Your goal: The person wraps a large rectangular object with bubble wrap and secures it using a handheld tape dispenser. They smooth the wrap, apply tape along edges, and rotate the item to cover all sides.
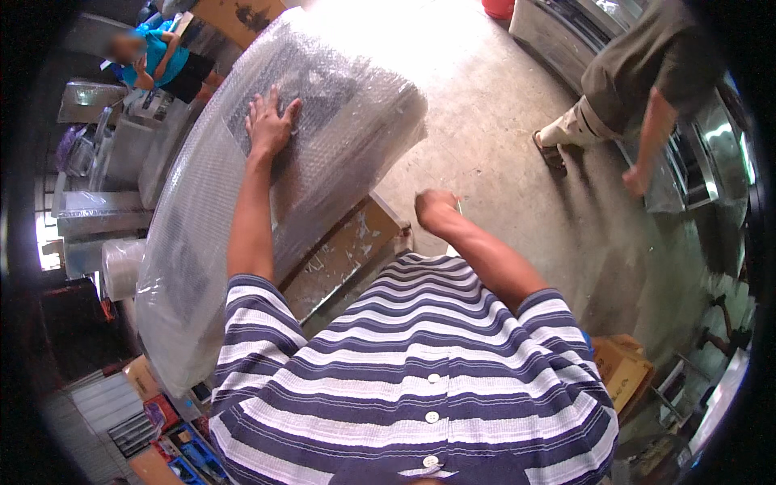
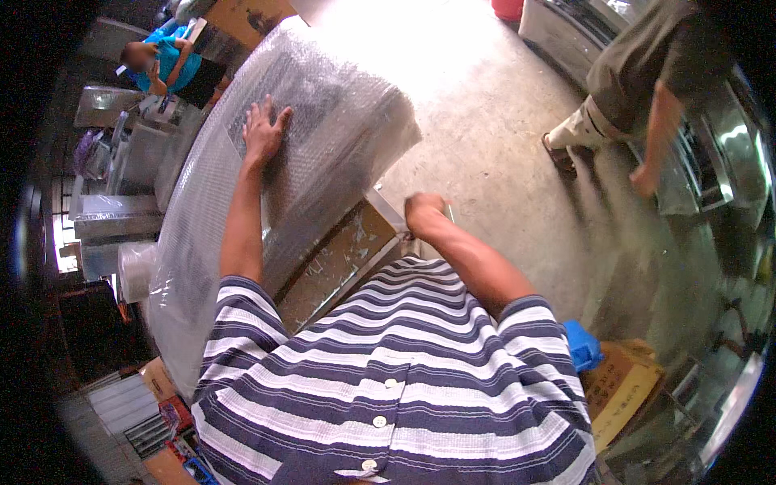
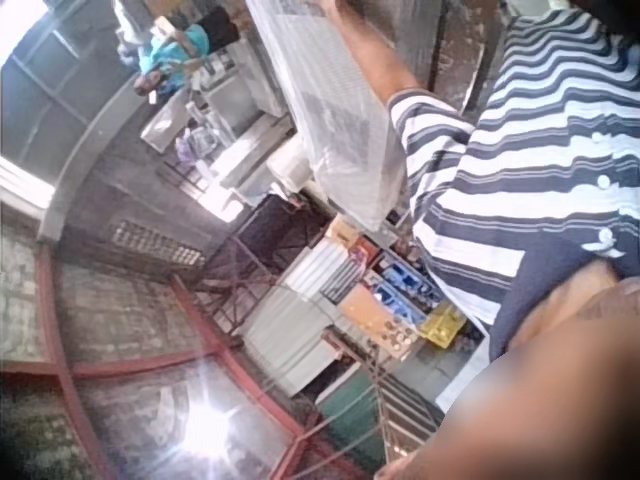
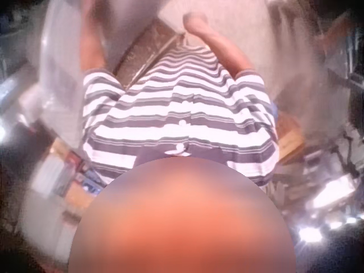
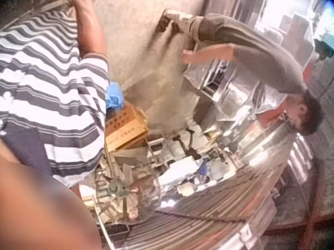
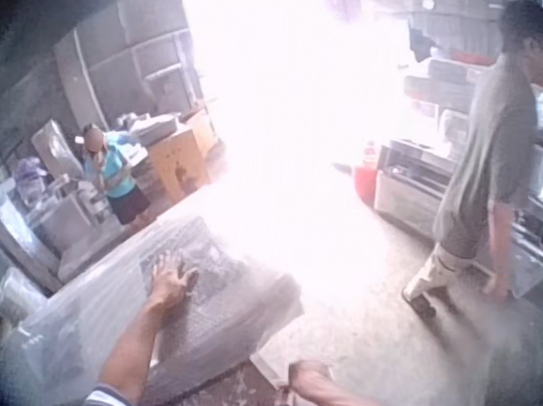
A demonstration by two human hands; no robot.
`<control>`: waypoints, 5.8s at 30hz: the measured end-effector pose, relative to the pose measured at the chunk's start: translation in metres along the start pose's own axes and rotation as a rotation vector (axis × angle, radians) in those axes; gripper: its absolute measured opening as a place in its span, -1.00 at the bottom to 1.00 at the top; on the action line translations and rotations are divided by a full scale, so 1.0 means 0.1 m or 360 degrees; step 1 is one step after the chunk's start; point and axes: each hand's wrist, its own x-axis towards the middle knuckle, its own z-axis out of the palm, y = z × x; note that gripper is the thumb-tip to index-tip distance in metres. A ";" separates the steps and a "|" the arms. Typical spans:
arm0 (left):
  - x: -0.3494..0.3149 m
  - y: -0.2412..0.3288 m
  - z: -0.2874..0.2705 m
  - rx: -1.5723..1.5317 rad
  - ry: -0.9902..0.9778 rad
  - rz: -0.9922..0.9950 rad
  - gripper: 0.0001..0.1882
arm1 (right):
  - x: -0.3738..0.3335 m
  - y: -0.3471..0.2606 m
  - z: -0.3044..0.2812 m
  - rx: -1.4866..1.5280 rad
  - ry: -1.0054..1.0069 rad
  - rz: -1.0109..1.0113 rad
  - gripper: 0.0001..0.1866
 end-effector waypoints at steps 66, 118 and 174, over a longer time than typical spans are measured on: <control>1.89 2.73 0.74 0.0903 0.0623 -0.1907 -0.42 | 4.99 3.21 -5.27 0.1160 -0.0292 -0.0703 -0.60; 3.85 -0.63 -0.05 0.0879 0.0399 -0.3908 -0.88 | 8.34 -5.80 -4.75 0.0017 -0.1654 -0.2159 -0.48; 3.32 -2.93 -0.21 0.2435 0.5285 -0.2694 -0.59 | 3.47 -7.92 -2.27 -0.0138 -0.3406 -0.5226 -0.84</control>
